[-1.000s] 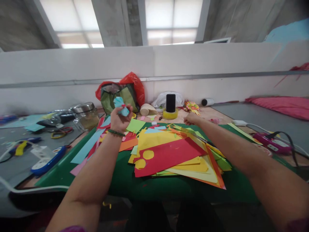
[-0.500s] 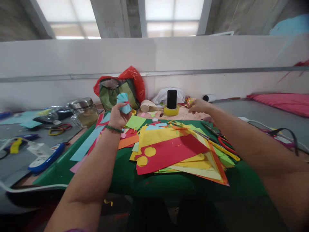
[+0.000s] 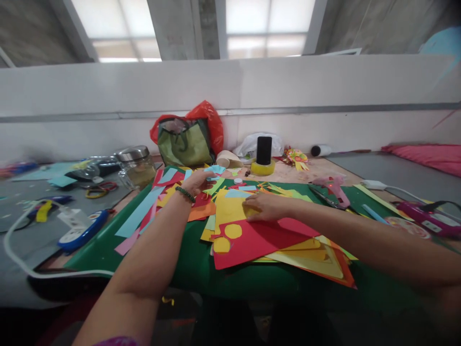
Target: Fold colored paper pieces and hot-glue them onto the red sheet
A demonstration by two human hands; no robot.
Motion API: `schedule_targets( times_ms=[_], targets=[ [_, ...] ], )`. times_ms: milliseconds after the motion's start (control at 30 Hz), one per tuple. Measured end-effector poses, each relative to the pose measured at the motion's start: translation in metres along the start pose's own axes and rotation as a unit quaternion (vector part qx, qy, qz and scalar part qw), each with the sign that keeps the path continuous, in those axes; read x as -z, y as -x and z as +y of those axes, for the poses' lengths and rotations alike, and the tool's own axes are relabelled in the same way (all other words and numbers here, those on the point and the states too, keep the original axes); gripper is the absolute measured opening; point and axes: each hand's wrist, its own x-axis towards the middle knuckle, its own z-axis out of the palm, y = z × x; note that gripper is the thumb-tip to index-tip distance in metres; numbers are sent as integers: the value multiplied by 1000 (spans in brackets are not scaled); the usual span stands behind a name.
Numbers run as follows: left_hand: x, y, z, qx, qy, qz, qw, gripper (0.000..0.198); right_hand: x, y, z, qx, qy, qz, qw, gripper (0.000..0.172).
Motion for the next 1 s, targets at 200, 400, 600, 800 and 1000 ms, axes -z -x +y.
schedule_targets(
  times_ms=[200, 400, 600, 800, 1000],
  targets=[
    [-13, 13, -1, -15, -51, -59, 997, 25, 15, 1, 14, -87, -112, 252, 957, 41],
    [-38, 33, -8, -56, -55, -255, 964, 27, 29, -26, 10, 1, -438, 210, 874, 71],
    [-6, 14, 15, -80, 86, -13, 993, 17, 49, 4, 22, 36, -385, -104, 916, 39],
    [11, -10, 4, -28, 47, 41, 998, 25, 56, 8, 66, -118, -234, -23, 965, 27],
    [2, -10, -14, -3, -36, -8, 999, 29, 35, -39, 55, -95, -108, 94, 985, 27]
  ],
)
